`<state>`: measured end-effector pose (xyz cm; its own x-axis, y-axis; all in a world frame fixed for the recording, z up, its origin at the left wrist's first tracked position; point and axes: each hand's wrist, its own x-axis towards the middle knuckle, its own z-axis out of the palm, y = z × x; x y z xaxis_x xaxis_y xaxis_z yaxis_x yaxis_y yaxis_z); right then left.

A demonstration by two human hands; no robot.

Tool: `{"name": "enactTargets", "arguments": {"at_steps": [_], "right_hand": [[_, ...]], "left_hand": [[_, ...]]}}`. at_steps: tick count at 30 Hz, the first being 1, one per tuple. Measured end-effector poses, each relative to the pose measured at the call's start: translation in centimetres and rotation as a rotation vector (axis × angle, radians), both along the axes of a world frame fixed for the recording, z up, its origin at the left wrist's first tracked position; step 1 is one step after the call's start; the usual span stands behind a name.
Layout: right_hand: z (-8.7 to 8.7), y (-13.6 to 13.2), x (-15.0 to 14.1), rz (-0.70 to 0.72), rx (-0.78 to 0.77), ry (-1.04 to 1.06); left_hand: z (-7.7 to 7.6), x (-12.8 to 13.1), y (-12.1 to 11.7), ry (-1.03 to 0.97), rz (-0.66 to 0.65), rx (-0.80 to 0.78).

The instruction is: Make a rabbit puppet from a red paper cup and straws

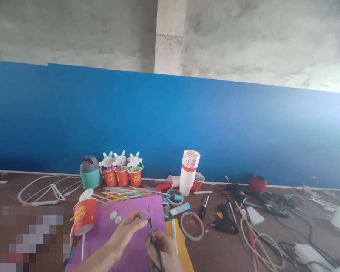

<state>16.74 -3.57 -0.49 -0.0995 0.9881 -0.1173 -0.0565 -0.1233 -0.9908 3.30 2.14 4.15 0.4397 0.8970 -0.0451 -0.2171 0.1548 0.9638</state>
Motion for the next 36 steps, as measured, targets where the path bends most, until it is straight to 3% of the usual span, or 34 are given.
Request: {"name": "enactTargets", "arguments": {"at_steps": [13, 36], "right_hand": [[0.2, -0.1, -0.4, -0.043, 0.003, 0.009], [0.0, -0.2, 0.4, 0.0, 0.006, 0.082]], "left_hand": [[-0.1, 0.3, -0.2, -0.105, -0.056, -0.076], [0.3, -0.2, 0.5, 0.004, -0.103, 0.023]]}}
